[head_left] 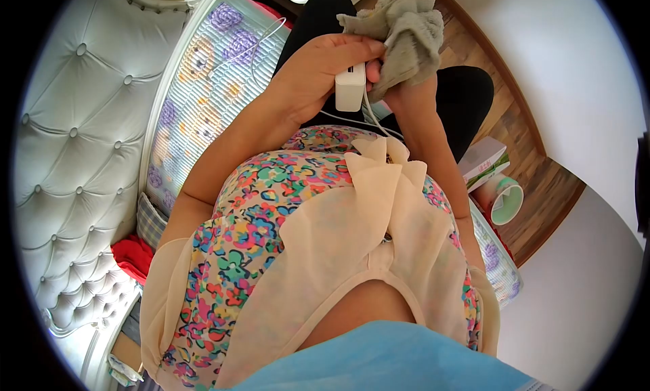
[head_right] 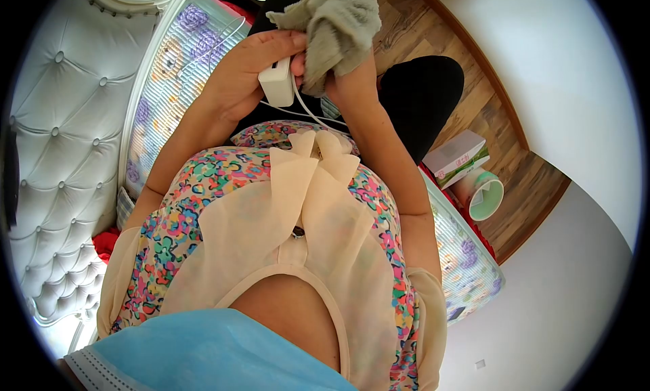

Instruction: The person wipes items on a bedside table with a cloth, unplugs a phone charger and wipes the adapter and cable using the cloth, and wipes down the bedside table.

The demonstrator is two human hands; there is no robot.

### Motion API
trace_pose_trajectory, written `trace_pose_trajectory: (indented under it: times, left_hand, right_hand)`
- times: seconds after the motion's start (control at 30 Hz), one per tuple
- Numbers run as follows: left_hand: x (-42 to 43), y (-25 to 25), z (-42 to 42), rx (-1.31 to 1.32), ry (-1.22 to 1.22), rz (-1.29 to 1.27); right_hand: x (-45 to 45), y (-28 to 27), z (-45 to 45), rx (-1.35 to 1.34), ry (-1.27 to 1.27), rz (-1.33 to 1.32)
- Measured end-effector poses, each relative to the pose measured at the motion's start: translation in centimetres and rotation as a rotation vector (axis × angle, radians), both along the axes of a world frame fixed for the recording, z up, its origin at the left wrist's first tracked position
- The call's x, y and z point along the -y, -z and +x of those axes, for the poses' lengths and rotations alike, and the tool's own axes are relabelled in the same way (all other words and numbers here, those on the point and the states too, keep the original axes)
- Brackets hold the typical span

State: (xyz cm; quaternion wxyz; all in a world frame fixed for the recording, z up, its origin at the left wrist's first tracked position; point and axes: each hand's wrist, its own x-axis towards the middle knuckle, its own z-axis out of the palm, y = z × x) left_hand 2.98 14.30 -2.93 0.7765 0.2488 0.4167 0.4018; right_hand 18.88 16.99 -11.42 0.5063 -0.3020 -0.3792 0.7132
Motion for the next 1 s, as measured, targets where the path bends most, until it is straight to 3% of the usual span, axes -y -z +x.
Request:
trace_pose_trajectory:
  times: [0.07,0.1,0.17,0.2,0.23,0.27,0.33,0.47,0.5,0.53,0.6,0.7,0.87,0.93,1.0]
  left_hand:
    - [-0.2,-0.6,-0.1,-0.014,0.038,0.007]
    - [-0.1,-1.3,-0.1,-0.145,0.017,0.116]
    - [-0.3,-1.8,-0.5,-0.278,-0.009,0.229]
    - [-0.4,-1.9,-1.2,-0.471,-0.038,0.375]
    - [-0.5,-1.9,-1.8,-0.664,-0.067,0.519]
    - [-0.7,-2.2,-2.5,-0.924,-0.085,0.718]
    - [-1.6,-3.1,-2.8,-0.976,-0.105,0.718]
    - [-1.8,-4.0,-2.8,-1.076,-0.100,0.653]
    - [-1.9,-4.2,-2.8,-1.099,-0.088,0.624]
    - [-2.0,-3.8,-3.0,-1.099,-0.084,0.628]
    - [-1.9,-2.5,-3.7,-0.688,-0.140,0.370]
    - [-1.5,-1.5,-3.1,-0.569,-0.198,0.381]
    - [-1.5,-2.0,-2.4,-0.551,-0.223,0.367]
    - [-2.2,-3.1,-2.0,-0.410,-0.374,0.242]
    - [-2.4,-3.9,-2.3,-0.373,-0.367,0.220]
  right_hand:
    - [-0.4,0.5,0.3,-0.256,-0.090,0.067]
    - [-0.4,0.4,0.8,-0.256,-0.091,0.068]
    - [-0.8,-2.1,1.1,-0.512,-0.115,-0.155]
    - [-1.1,-1.4,1.7,-0.213,-0.126,0.097]
    - [-1.5,-1.0,2.3,-0.217,-0.130,0.096]
    - [-1.9,-0.7,2.9,0.166,-0.163,0.322]
    - [-2.3,-0.5,3.0,0.550,-0.189,0.548]
    - [-1.7,-6.1,-0.5,0.395,-0.298,0.149]
    - [-2.0,-5.5,-0.6,0.393,-0.292,0.151]
    - [-2.3,-4.8,-0.9,0.494,-0.254,0.304]
    - [-2.6,-4.0,-0.7,0.593,-0.214,0.460]
    - [-2.4,-5.2,-0.9,0.296,-0.284,0.188]
    - [-2.0,-4.4,0.5,0.406,-0.314,0.143]
    - [-1.8,-4.3,1.0,0.423,-0.318,0.141]
    - [-1.7,-4.1,1.6,0.174,-0.358,0.023]
